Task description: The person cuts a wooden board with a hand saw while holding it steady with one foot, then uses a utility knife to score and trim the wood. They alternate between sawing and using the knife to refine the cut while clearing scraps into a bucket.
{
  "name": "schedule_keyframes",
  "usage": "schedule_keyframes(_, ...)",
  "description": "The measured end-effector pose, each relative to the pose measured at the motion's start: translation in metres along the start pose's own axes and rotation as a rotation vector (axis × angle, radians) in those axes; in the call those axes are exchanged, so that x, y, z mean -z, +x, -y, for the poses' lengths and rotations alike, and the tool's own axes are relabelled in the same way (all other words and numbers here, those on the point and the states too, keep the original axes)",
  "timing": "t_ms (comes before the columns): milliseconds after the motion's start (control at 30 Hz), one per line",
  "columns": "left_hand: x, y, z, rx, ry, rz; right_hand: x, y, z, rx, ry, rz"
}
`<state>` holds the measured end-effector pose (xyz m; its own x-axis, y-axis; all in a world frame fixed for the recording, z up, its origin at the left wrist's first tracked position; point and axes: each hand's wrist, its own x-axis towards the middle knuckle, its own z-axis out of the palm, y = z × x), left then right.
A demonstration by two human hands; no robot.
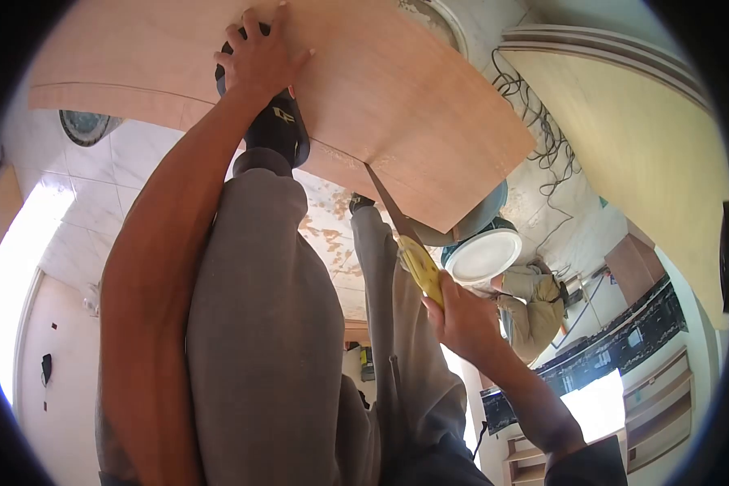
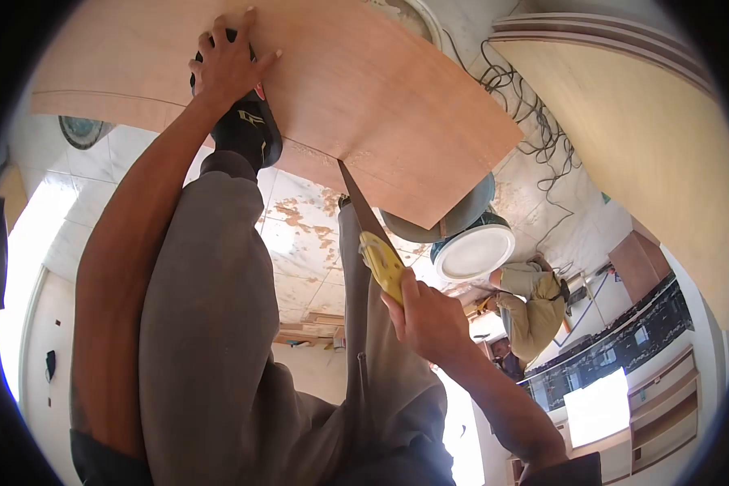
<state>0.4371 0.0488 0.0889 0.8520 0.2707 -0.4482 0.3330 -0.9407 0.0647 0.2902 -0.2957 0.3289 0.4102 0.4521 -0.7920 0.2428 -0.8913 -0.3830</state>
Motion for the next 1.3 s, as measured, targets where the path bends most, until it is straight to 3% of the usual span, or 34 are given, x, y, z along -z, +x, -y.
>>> schedule_keyframes(100, 0.005, -0.013, 0.003, -0.005, -0.022, 0.032, -0.005, 0.014, -0.005, 0.049, 0.038, -0.037)
schedule_keyframes(200, 0.001, -0.016, -0.005, -0.012, -0.037, 0.036, -0.075, 0.140, -0.040, 0.175, 0.034, -0.159)
schedule_keyframes(300, 0.010, -0.010, -0.003, -0.008, 0.004, 0.047, -0.095, 0.197, -0.038, 0.187, -0.023, -0.232)
schedule_keyframes(433, 0.012, -0.017, -0.006, -0.037, -0.080, -0.020, -0.093, 0.167, -0.036, 0.131, 0.010, -0.215)
schedule_keyframes(533, 0.015, -0.011, -0.007, 0.024, -0.001, 0.083, -0.084, 0.193, -0.006, 0.113, -0.104, -0.332)
schedule_keyframes(700, 0.005, -0.017, 0.000, -0.031, -0.038, 0.016, -0.083, 0.199, -0.010, 0.100, -0.137, -0.188)
schedule_keyframes(900, 0.004, -0.014, 0.001, -0.015, -0.032, -0.001, -0.009, 0.043, 0.004, -0.050, -0.257, 0.124)
schedule_keyframes(1000, 0.013, -0.014, -0.002, -0.015, -0.029, 0.021, 0.003, 0.013, -0.002, -0.073, -0.297, 0.246)
schedule_keyframes(1033, 0.015, -0.014, -0.002, -0.018, -0.026, 0.038, 0.002, 0.013, -0.003, -0.072, -0.312, 0.256)
schedule_keyframes(1100, 0.009, -0.012, 0.002, -0.024, -0.020, -0.026, -0.040, 0.064, -0.030, 0.091, -0.240, -0.007)
schedule_keyframes(1133, 0.006, -0.015, 0.000, -0.034, -0.022, -0.050, -0.035, 0.111, -0.022, -0.006, -0.277, 0.183)
schedule_keyframes(1233, 0.016, -0.015, -0.002, -0.011, -0.014, 0.031, -0.070, 0.183, -0.015, 0.128, -0.212, -0.027)
schedule_keyframes(1300, 0.017, -0.008, -0.001, -0.006, -0.008, -0.034, -0.068, 0.184, -0.011, 0.110, -0.266, -0.030)
